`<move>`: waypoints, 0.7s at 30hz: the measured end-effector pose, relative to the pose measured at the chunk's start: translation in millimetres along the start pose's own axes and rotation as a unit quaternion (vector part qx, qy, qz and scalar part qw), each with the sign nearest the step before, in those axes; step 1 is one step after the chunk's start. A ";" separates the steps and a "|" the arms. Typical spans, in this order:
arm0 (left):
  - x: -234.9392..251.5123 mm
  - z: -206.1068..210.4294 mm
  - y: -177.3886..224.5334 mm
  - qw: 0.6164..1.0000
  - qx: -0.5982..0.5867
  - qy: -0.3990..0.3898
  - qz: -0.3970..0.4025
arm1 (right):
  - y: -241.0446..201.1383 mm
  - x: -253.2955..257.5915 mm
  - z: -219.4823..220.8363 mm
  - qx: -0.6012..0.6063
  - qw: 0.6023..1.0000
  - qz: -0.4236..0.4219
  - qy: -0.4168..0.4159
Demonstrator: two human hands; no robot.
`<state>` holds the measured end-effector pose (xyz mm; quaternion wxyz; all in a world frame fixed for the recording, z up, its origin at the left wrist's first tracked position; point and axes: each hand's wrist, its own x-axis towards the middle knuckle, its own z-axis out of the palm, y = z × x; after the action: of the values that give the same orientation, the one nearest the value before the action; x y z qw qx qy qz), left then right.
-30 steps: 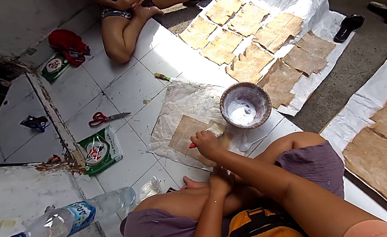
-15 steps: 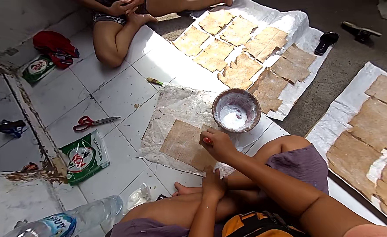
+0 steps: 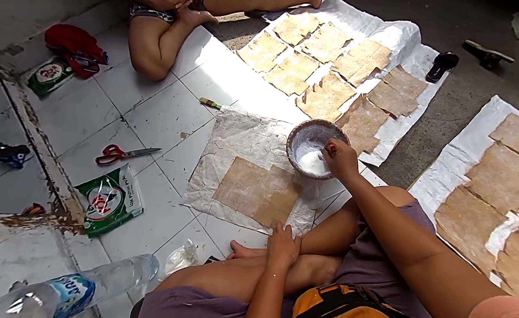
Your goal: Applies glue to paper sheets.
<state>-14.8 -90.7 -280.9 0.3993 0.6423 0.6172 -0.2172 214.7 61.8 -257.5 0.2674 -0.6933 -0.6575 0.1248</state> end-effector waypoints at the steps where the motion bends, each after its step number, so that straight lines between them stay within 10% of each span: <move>1: 0.0 -0.7 0.2 1.000 0.000 -0.001 0.001 | -6.2 -3.8 2.2 0.000 1.000 -0.004 -0.005; 12: -2.9 -4.6 2.6 1.000 0.013 0.002 0.013 | -6.3 -5.4 -15.0 0.219 0.969 0.030 0.108; 21: -10.2 -5.2 5.2 1.000 0.018 0.008 0.012 | 12.5 5.7 -34.0 0.461 0.863 0.135 0.159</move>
<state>-12.3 -92.5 -268.7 0.3855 0.6582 0.6087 -0.2182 243.7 60.4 -235.1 0.6379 -0.5832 -0.3736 0.3367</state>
